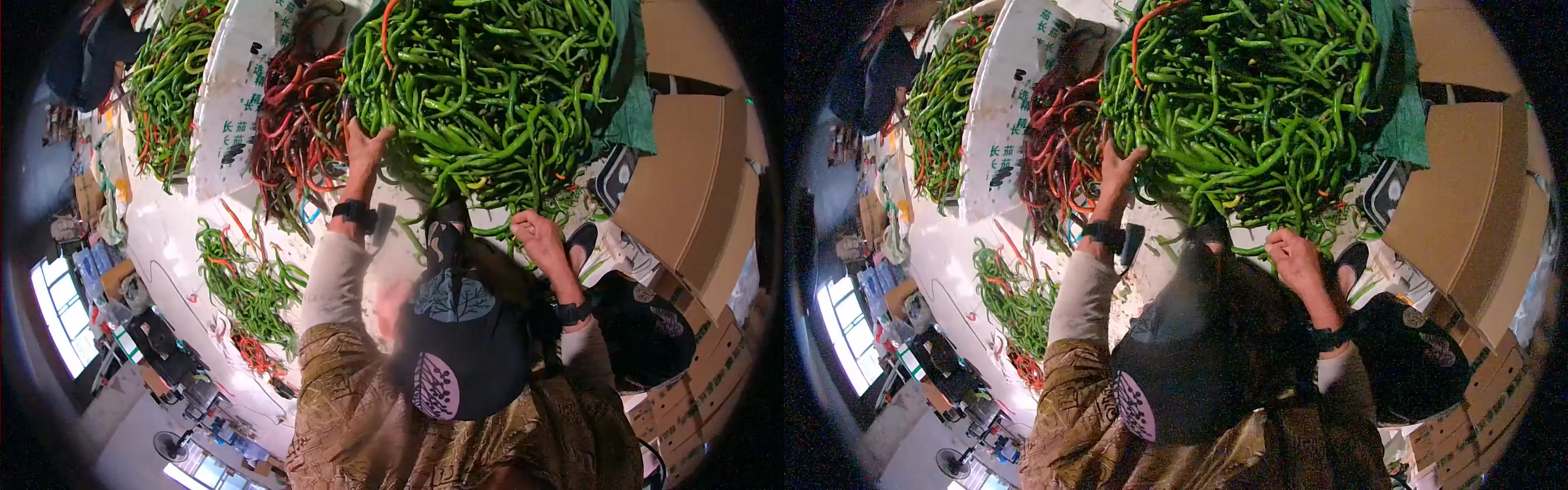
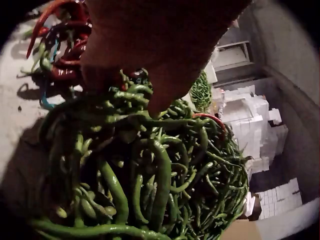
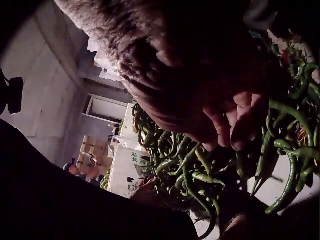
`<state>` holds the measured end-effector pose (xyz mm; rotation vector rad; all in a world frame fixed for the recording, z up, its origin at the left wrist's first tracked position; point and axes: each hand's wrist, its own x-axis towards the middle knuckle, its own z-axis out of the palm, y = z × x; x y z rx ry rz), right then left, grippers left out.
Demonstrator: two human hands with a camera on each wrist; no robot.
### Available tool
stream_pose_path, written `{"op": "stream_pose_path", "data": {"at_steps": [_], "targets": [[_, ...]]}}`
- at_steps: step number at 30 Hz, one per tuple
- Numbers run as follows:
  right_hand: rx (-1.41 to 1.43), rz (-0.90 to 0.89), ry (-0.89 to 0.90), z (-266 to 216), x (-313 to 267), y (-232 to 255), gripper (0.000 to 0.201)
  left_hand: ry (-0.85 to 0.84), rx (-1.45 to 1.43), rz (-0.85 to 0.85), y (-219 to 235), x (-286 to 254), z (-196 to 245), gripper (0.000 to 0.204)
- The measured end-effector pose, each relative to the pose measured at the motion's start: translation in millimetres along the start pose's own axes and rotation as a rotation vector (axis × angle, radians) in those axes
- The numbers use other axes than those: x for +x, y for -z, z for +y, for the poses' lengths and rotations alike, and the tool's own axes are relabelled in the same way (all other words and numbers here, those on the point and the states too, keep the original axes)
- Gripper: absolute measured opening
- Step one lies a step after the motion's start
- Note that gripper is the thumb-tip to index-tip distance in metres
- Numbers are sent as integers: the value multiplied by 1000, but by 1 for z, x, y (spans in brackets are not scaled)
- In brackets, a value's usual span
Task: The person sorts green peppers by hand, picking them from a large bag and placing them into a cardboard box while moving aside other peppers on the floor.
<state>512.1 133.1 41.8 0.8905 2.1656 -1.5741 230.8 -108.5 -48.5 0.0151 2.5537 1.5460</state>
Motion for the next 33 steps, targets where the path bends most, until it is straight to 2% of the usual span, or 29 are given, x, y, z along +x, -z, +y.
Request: {"op": "stream_pose_path", "data": {"at_steps": [1, 3, 4, 7, 9, 10, 11, 13, 14, 15, 17, 19, 20, 21, 22, 23, 25, 27, 29, 30, 31, 32, 33], "targets": [[-10, -2, 7, 2, 0, -2, 18, 2, -2, -7, -4, -2, 10, 54], [66, -13, -33, -7, -2, -1, 18, 88, 216, -92, -10, -7, 44, 51], [66, -25, -24, -8, -1, -2, 18, 98, 351, -141, -13, -10, 43, 48], [77, -45, -23, -6, 1, -4, 19, -320, 480, -36, -19, -26, 34, 52], [88, -41, -40, -2, 3, -1, 19, -205, 391, -116, -14, -24, 26, 53], [67, -36, -19, -4, 5, 0, 19, -262, 391, -133, -12, -19, 22, 50], [46, -32, 3, -7, 6, 0, 19, -114, 243, -186, -10, -21, 18, 43], [8, -10, -11, -10, 4, 1, 19, -31, 179, -168, -11, -17, 11, 36], [45, -18, 1, -9, 3, 3, 18, -60, 0, -136, -12, -22, 29, 29], [84, -23, 13, -8, 2, 4, 18, -130, 4, -144, -9, -29, 49, 23], [85, -2, 14, -8, -1, 7, 17, -88, -91, -185, 2, -32, 68, 17], [113, 12, 48, 4, 1, 5, 17, -70, -181, -143, 15, -39, 99, 15], [109, 24, 50, 7, 1, 5, 19, -71, -142, -60, 18, -43, 113, 16], [111, 37, 39, 6, 1, 7, 19, -73, -121, -63, 26, -45, 128, 20], [92, 48, 31, 4, 0, 8, 19, -205, -133, 3, 27, -49, 129, 22], [75, 57, 24, 2, 0, 9, 19, -284, 66, 46, 32, -58, 155, 21], [67, 71, -28, 7, 4, 8, 22, -475, 157, 39, 41, -57, 155, 20], [75, 235, -23, 24, 10, 3, 24, -150, -77, -52, 36, -74, 185, 19], [144, 306, -37, 22, 11, 5, 27, -476, 193, -83, 23, -79, 190, 19], [157, 357, -34, 28, 14, 4, 28, -419, -60, -206, 10, -76, 168, 25], [170, 408, -32, 33, 17, 4, 29, -475, 52, -292, -2, -77, 167, 27], [172, 414, -86, 36, 17, 5, 32, -627, 197, -332, -18, -79, 162, 30], [172, 421, -88, 40, 18, 5, 32, -657, 355, -426, -34, -78, 157, 35]]}}
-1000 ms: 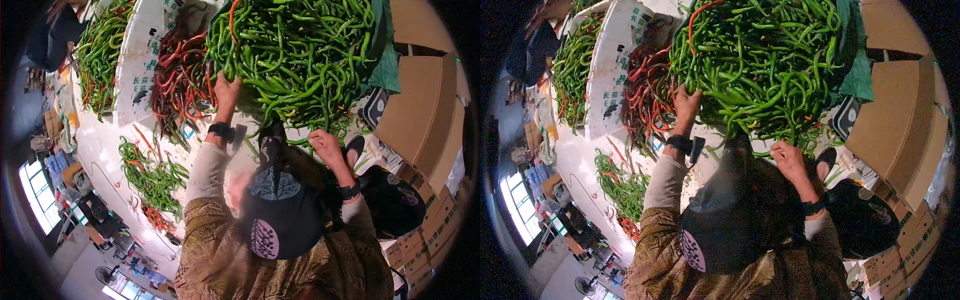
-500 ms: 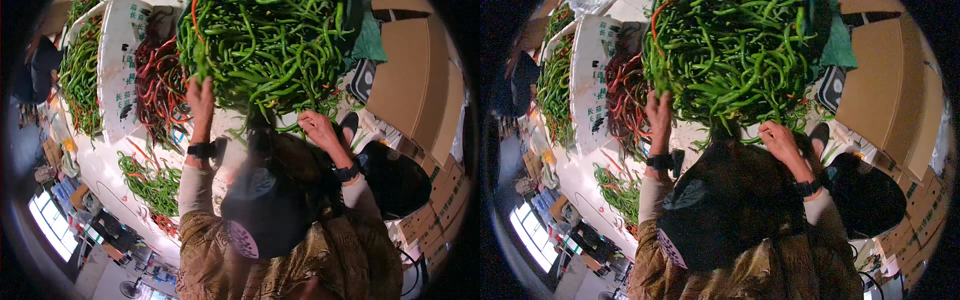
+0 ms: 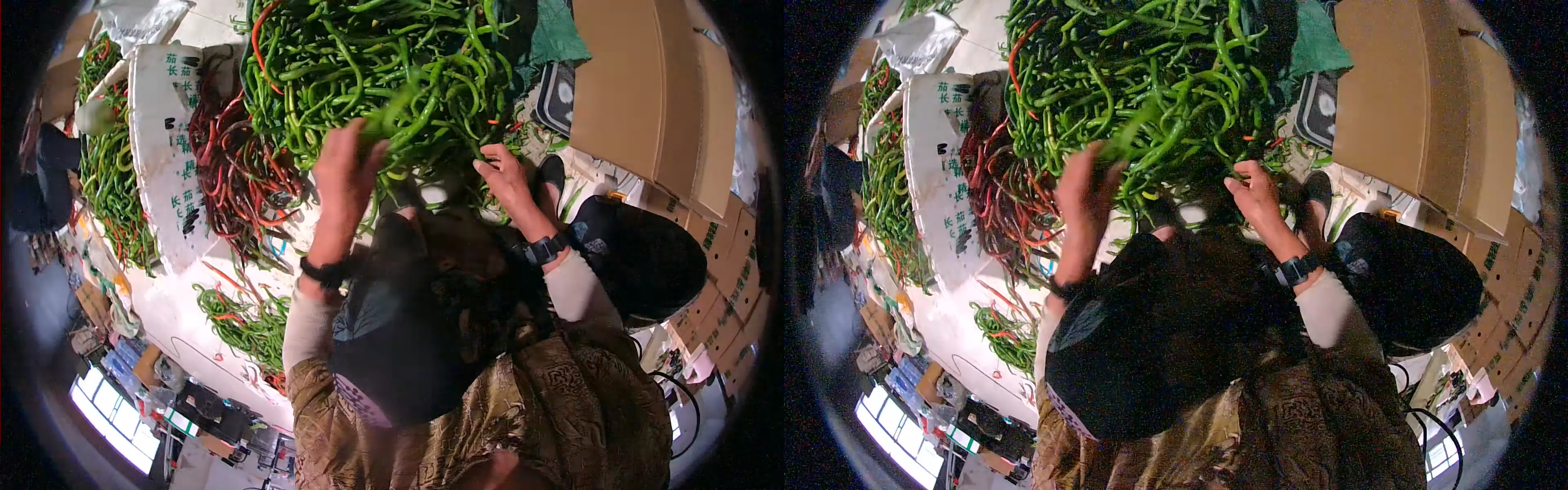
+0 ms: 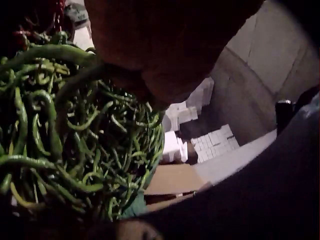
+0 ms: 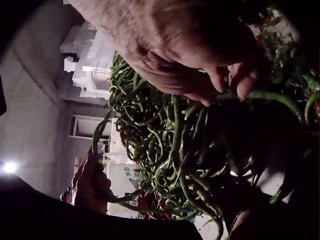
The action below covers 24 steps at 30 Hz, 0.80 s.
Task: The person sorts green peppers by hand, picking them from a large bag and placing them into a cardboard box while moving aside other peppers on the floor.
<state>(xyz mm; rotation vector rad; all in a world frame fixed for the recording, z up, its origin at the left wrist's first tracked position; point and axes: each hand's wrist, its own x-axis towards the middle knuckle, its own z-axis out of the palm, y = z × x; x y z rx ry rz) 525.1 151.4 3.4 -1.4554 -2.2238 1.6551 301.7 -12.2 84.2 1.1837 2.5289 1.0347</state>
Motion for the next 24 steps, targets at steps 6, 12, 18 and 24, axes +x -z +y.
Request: {"op": "stream_pose_path", "data": {"at_steps": [6, 12, 18, 24], "targets": [[33, 29, 16, 22, 4, -4, 34, -285, 462, -236, -92, -16, -25, 64], [136, -196, -34, 19, 3, -13, 28, -382, 716, -271, -117, -9, -20, 30], [338, -306, -82, -25, 0, 3, 23, -221, 300, -396, -56, 23, -12, 38], [231, -343, 34, -22, 1, 6, 25, -95, 328, -565, 38, 75, 45, 38]]}}
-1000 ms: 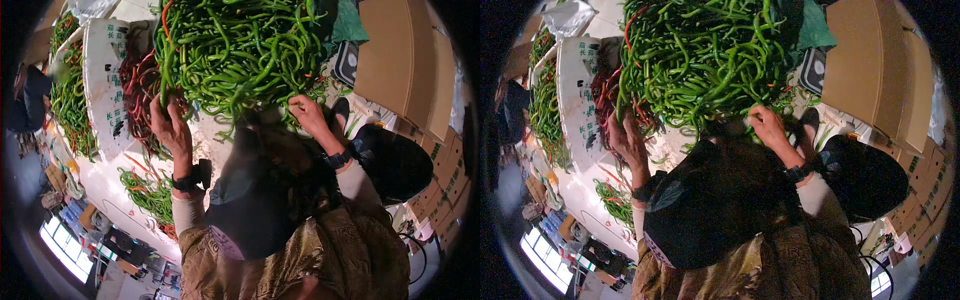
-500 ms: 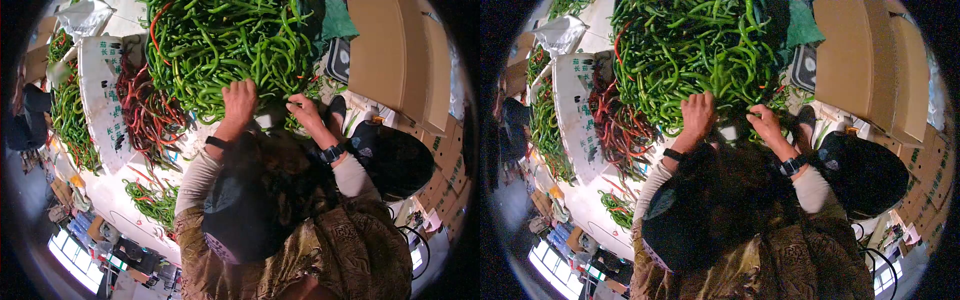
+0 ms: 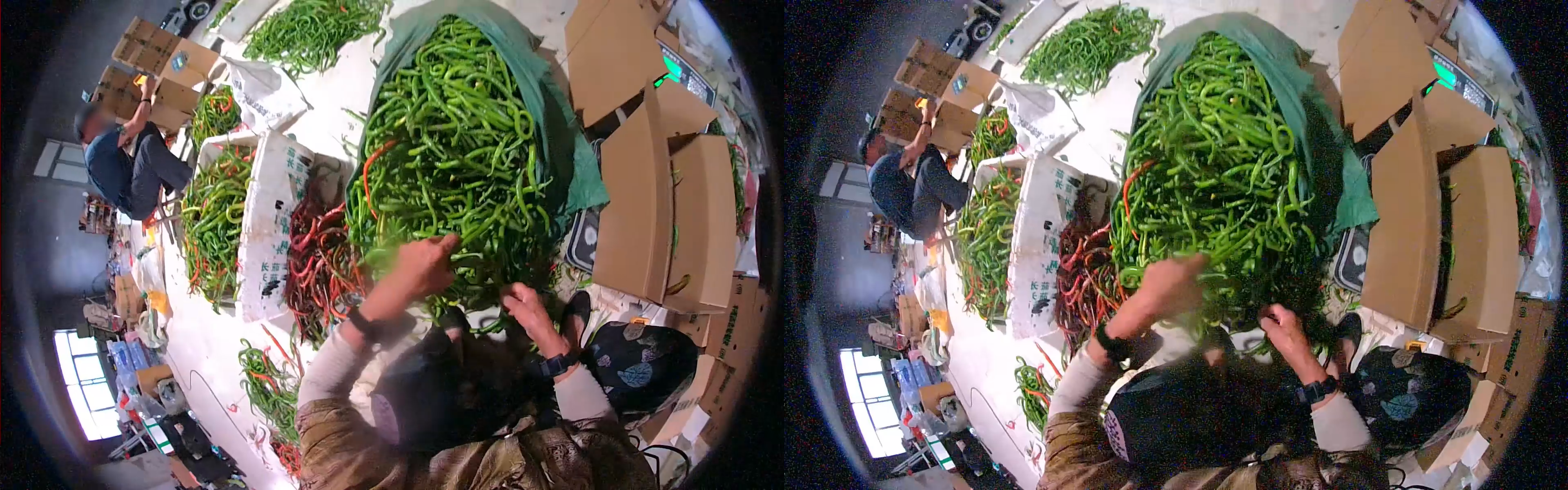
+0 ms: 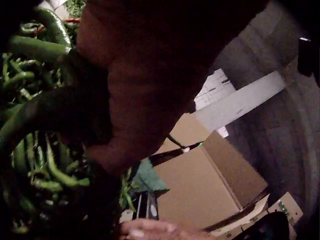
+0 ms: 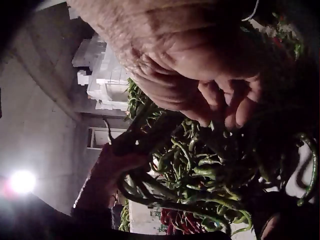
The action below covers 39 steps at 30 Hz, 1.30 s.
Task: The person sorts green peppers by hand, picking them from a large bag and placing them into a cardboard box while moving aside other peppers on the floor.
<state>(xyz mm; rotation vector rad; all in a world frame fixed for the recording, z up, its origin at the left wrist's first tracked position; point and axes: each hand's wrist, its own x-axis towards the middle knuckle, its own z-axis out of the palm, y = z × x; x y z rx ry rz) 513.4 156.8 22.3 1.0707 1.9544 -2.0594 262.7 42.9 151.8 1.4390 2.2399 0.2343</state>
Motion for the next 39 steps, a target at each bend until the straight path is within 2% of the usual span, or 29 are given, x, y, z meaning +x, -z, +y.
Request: {"op": "stream_pose_path", "data": {"at_steps": [1, 2, 4, 6, 7, 10, 11, 12, 13, 14, 15, 16, 17, 18, 19, 21, 22, 24, 28, 29, 30, 31, 33, 34, 36, 37, 38, 39], "targets": [[-62, 11, 36, 15, 4, 1, 26, 24, 4, -22, 25, -4, 4, 39], [-59, 16, 48, 5, 1, 1, 26, -17, 8, 43, 39, -9, 1, 40], [-59, 88, 34, -11, -9, -2, 26, -8, 98, -22, 70, -14, 1, 49], [25, 69, 71, -11, -11, -3, 26, 34, 72, -23, 104, -22, 11, 50], [-3, 99, 37, -4, -7, -5, 28, -66, 75, 94, 108, -23, 8, 50], [-121, 93, 22, -3, -8, -15, 31, -52, 69, 67, 87, -8, -13, 47], [-218, 81, 32, -10, -12, -11, 34, 12, 66, 116, 99, -8, -2, 46], [-198, 75, 78, -16, -18, -11, 32, 212, 10, 50, 113, -5, 8, 45], [-167, 74, 84, -16, -19, -10, 31, -218, -220, 373, 94, 3, -27, 49], [-139, 51, 87, -14, -20, -11, 29, -80, -715, 292, 106, -3, -8, 52], [-117, 47, 136, -16, -21, -11, 28, 50, -694, 210, 101, 3, -28, 50], [-96, 43, 190, -17, -21, -11, 27, 118, -748, 248, 108, -3, -15, 45], [-149, 42, 120, -22, -23, -10, 29, 245, -782, 267, 122, -11, 4, 45], [-140, 52, 123, -26, -22, -8, 29, 357, -803, 291, 137, -10, 17, 45], [-100, 54, 128, -28, -25, -8, 30, 352, -795, 284, 141, -13, 19, 45], [-105, 90, 141, -23, -27, -12, 31, 102, -783, 293, 147, -27, 17, 38], [-107, 91, 149, -29, -30, -12, 31, 98, -781, 300, 147, -29, 18, 38], [-88, 4, 163, -42, -39, -10, 32, 173, -1189, 272, 145, -30, 21, 31], [-85, 26, 207, -48, -44, -5, 32, 67, -1327, 234, 147, -47, 41, 30], [-29, -29, 248, -55, -45, 1, 31, 51, -1363, 240, 150, -53, 55, 32], [29, -83, 287, -63, -50, 7, 31, 47, -1363, 234, 149, -56, 57, 32], [177, -101, 233, -91, -65, 13, 29, 86, -1405, 218, 149, -57, 58, 33], [155, -24, 264, -126, -79, 20, 30, 182, -1431, 151, 150, -61, 65, 38], [134, 39, 295, -141, -86, 26, 31, 100, -1349, 274, 144, -57, 84, 38], [325, -12, 361, -171, -105, 39, 33, 43, -1367, 191, 146, -63, 96, 37], [241, 32, 399, -179, -107, 44, 36, 65, -1471, 203, 141, -63, 105, 35], [360, -7, 457, -186, -112, 47, 40, 46, -1474, 193, 138, -63, 106, 35], [365, 13, 471, -197, -118, 51, 40, 29, -1527, 121, 136, -63, 106, 33]]}}
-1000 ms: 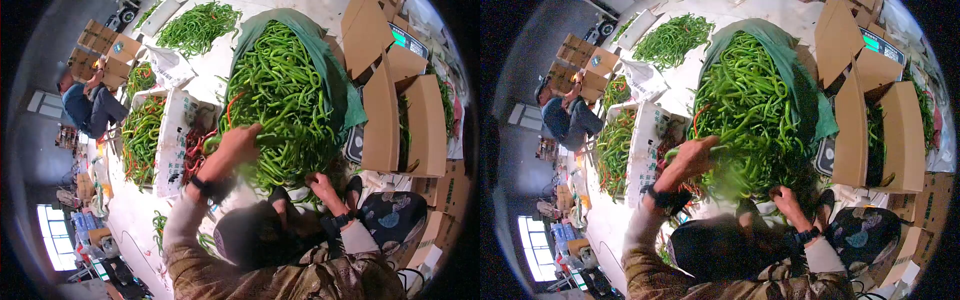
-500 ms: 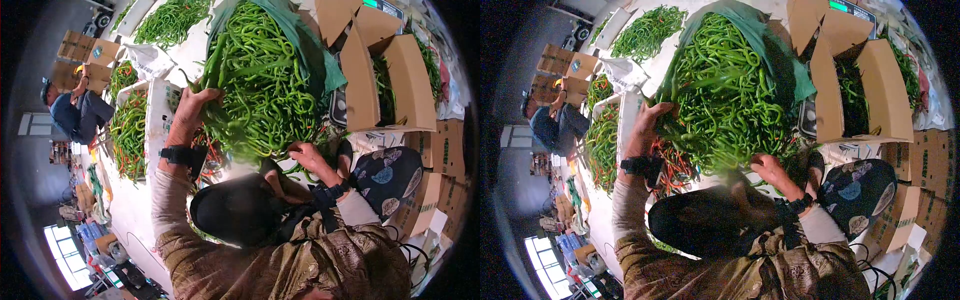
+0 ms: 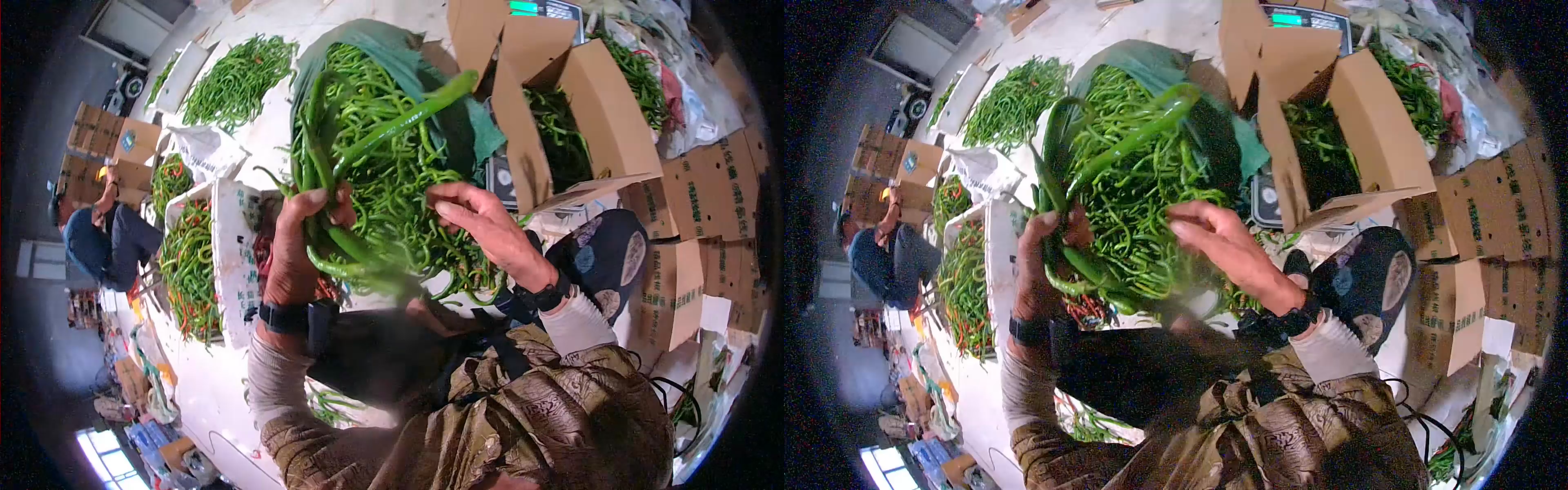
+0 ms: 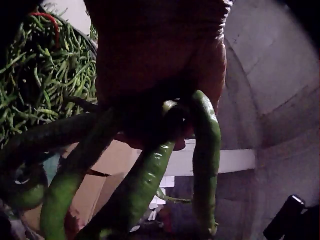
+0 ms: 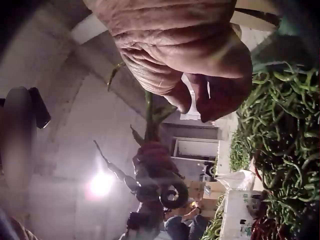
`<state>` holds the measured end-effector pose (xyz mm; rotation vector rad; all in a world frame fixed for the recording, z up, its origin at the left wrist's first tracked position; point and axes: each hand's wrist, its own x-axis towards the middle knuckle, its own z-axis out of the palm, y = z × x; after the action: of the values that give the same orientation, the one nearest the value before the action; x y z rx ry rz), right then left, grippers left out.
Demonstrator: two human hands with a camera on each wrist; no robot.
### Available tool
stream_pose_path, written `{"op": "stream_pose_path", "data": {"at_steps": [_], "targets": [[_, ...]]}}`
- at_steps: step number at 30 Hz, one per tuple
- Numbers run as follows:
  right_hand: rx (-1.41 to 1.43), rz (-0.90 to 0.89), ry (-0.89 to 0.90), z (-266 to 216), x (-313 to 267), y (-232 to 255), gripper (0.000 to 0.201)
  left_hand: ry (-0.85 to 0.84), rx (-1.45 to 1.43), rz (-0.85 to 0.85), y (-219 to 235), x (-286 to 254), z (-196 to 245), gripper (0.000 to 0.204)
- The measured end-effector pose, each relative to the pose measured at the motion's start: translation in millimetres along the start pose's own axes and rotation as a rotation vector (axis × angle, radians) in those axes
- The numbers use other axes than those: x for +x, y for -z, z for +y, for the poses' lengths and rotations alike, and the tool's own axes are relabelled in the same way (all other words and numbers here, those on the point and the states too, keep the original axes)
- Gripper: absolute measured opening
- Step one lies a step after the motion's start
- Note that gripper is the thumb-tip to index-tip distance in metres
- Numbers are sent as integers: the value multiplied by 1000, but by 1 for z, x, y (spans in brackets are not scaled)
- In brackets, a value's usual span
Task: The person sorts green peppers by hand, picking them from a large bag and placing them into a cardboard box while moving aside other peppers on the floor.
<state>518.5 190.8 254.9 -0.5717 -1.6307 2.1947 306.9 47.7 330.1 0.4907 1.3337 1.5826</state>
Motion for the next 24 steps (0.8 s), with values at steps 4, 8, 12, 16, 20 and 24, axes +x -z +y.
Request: {"op": "stream_pose_path", "data": {"at_steps": [4, 8, 12, 16, 20, 24], "targets": [[75, 40, 78, -45, 7, -4, 50, 104, -227, -34, -26, -9, -11, 25], [125, -1, 145, -59, 20, -3, 44, 143, -477, -95, -34, -10, -34, 25], [188, 47, 173, -51, 19, -4, 29, 155, -683, -125, -43, -16, -56, 38], [173, 141, 193, -49, 12, 0, 22, 178, -582, -118, -42, -14, -72, 49], [58, 176, 204, -48, 2, 12, 22, 179, -492, -105, -55, -9, -75, 56], [78, 274, 206, -44, -1, 20, 20, 215, -570, -176, -51, -4, -90, 63]]}}
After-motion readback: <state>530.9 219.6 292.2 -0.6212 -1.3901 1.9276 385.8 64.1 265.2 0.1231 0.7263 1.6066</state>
